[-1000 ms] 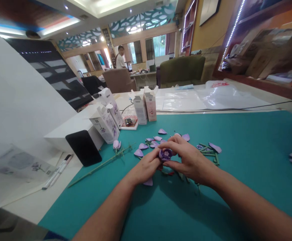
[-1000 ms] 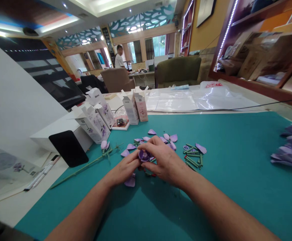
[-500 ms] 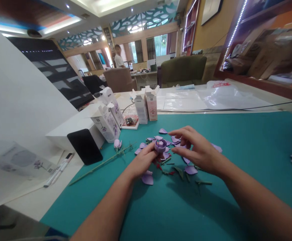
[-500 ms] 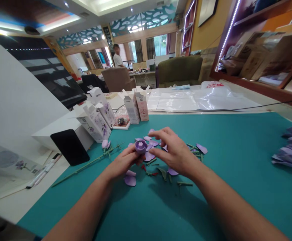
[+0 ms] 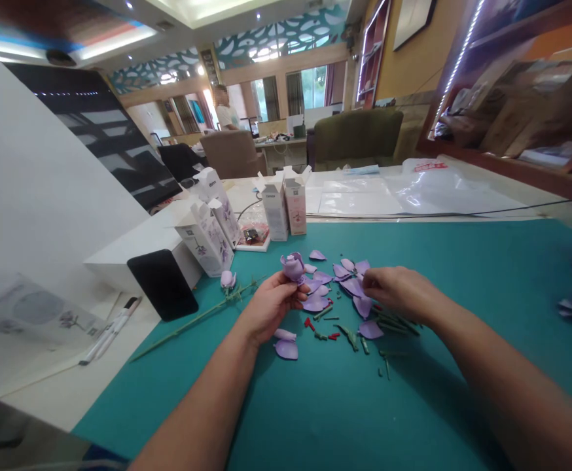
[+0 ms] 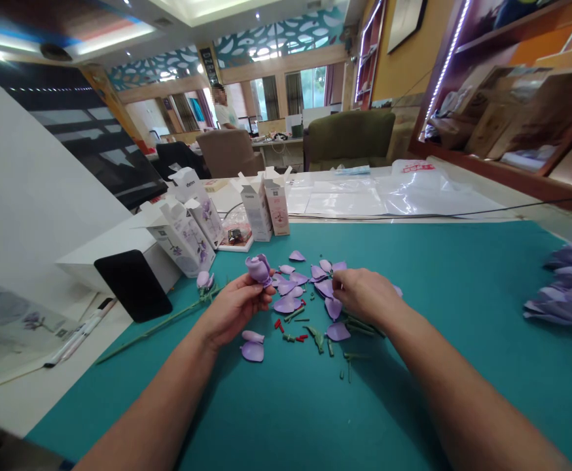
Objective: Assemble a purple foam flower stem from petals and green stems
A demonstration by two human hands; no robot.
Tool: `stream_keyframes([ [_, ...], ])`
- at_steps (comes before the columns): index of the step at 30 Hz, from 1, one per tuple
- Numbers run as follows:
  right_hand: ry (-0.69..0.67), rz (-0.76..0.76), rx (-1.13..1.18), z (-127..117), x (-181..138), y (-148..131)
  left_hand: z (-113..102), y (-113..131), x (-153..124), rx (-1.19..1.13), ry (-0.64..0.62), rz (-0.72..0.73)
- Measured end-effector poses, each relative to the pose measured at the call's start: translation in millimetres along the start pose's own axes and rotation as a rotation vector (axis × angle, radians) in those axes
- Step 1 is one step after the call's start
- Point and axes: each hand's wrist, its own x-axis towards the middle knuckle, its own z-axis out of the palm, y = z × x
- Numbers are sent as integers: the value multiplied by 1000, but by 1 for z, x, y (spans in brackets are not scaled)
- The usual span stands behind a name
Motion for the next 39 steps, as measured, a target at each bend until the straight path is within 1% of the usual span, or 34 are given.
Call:
stream_keyframes([
  [2, -18, 20, -35, 3, 2, 1, 0, -1, 0, -3, -2, 2],
  [5, 5, 27, -28, 14, 7, 3, -1, -1, -1, -3, -13, 7],
  [9, 36, 5, 42, 26, 13, 4, 0, -2, -1, -7, -39, 15],
  [14, 30, -35, 189, 27, 14, 7, 0, -2, -1, -12, -66, 3],
  [16, 28, -77, 281, 25, 14, 8, -1, -3, -1, -3, -66, -1],
  [18, 49, -157, 385, 23, 12, 8, -1, -3, -1, 3, -65, 0],
  [20, 87, -238, 478, 20, 10, 4, -1, -3, -1, 3, -64, -4],
  [22, 111, -269, 563, 17, 7, -3, -1, -4, -1, -1, -63, -11],
  [24, 89, -242, 692, 13, 3, -13, 0, -4, -1, -6, -65, -13],
  [27, -6, -141, 984, 8, -3, -27, 1, -4, -1, -9, -69, -11],
  [29, -47, -90, 1103, 6, -6, -34, 1, -5, 0, -16, -71, -11],
  [31, -42, -73, 1108, 4, -8, -39, 1, -6, 1, -24, -72, -12],
  [36, 25, -48, 1022, 2, -12, -45, 0, -6, 1, -31, -57, -32],
  [39, 55, -36, 1047, 5, -12, -47, 1, -5, 1, -33, -62, -30],
])
